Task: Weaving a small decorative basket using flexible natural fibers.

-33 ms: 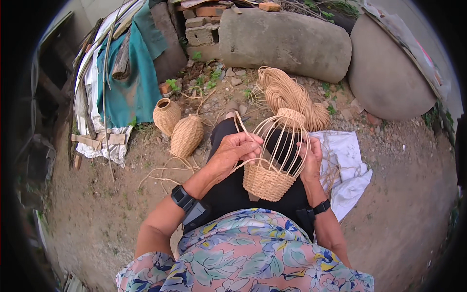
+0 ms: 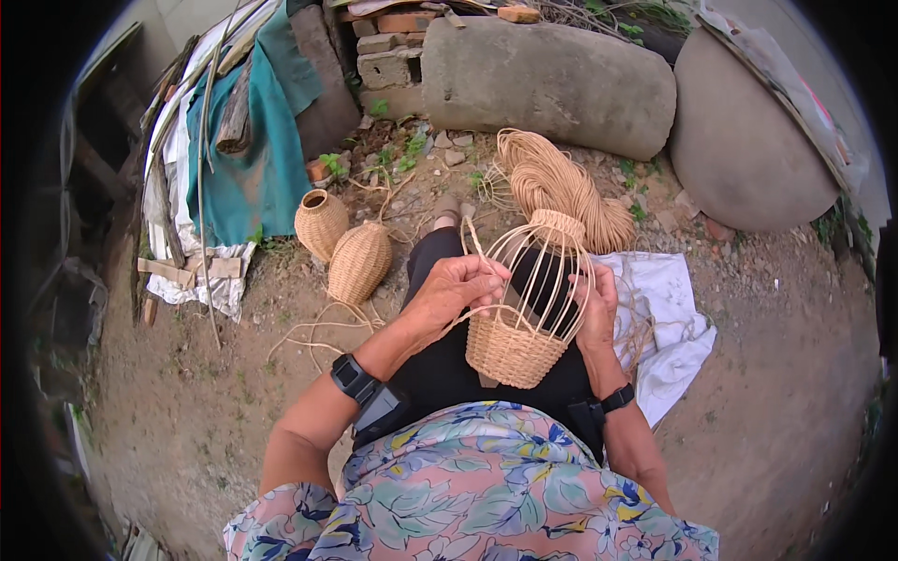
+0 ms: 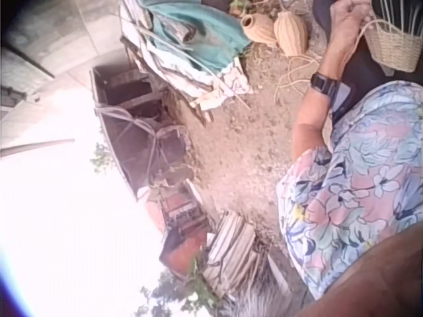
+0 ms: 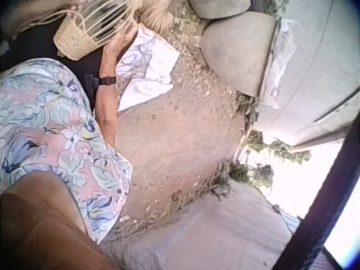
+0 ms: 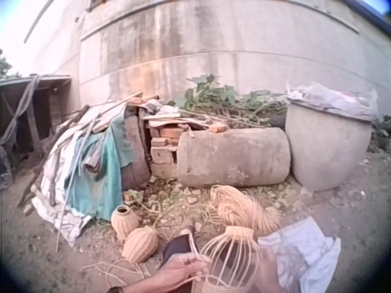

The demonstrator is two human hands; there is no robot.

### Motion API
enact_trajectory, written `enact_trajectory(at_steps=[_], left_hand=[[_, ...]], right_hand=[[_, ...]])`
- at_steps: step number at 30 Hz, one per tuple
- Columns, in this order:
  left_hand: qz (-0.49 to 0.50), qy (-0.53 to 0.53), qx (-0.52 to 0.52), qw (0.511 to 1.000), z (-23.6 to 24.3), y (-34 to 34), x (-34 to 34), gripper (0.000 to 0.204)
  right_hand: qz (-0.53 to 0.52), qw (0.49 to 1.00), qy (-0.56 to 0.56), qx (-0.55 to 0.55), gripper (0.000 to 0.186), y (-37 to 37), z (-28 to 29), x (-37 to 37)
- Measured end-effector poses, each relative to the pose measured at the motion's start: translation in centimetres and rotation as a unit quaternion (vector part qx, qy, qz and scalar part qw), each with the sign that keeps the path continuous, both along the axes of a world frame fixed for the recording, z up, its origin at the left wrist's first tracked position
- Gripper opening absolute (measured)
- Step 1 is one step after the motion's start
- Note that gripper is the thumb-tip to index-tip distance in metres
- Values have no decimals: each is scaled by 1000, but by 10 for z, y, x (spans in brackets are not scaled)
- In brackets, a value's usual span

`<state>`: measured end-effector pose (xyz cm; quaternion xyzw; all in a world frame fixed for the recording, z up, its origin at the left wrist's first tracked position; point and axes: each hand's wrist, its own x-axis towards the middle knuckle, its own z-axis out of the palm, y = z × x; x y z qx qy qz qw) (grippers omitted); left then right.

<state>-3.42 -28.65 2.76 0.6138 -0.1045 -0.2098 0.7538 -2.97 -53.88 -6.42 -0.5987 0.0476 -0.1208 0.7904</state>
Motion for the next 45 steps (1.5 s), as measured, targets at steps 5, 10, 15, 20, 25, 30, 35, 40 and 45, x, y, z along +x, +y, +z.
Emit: enact_trajectory(at_steps=[5,10,15,20,25,30,35,40,45], left_hand=[[12,-332,312,890,5,-12,4,11],[59,-441,279,851,-11,-29,8,20],[54,-485,312,815,2,-37,-4,22],[31,-490,336,804,3,-42,-6,27],[45,-364,295,882,-5,-34,-9,26],[17,67,-115,991,-14,5,-4,43],[-5,143,-189,972,-31,23,-8,39],[-32,159,-121,979,-40,34,-2,27],[63,105,-75,990,-36,37,-2,20]], right_hand=[[5,1000,-5,24,21,9,-4,2],[-36,994,-57,-89,23,1,-4,9],[-36,984,-77,-154,31,4,50,-11],[6,948,-32,-316,58,17,56,-14],[-23,902,50,-429,67,31,55,8],[10,921,46,-388,68,18,43,11],[15,934,36,-355,67,20,42,9],[41,951,5,-306,65,15,36,9],[79,978,-9,-195,64,5,29,5]])
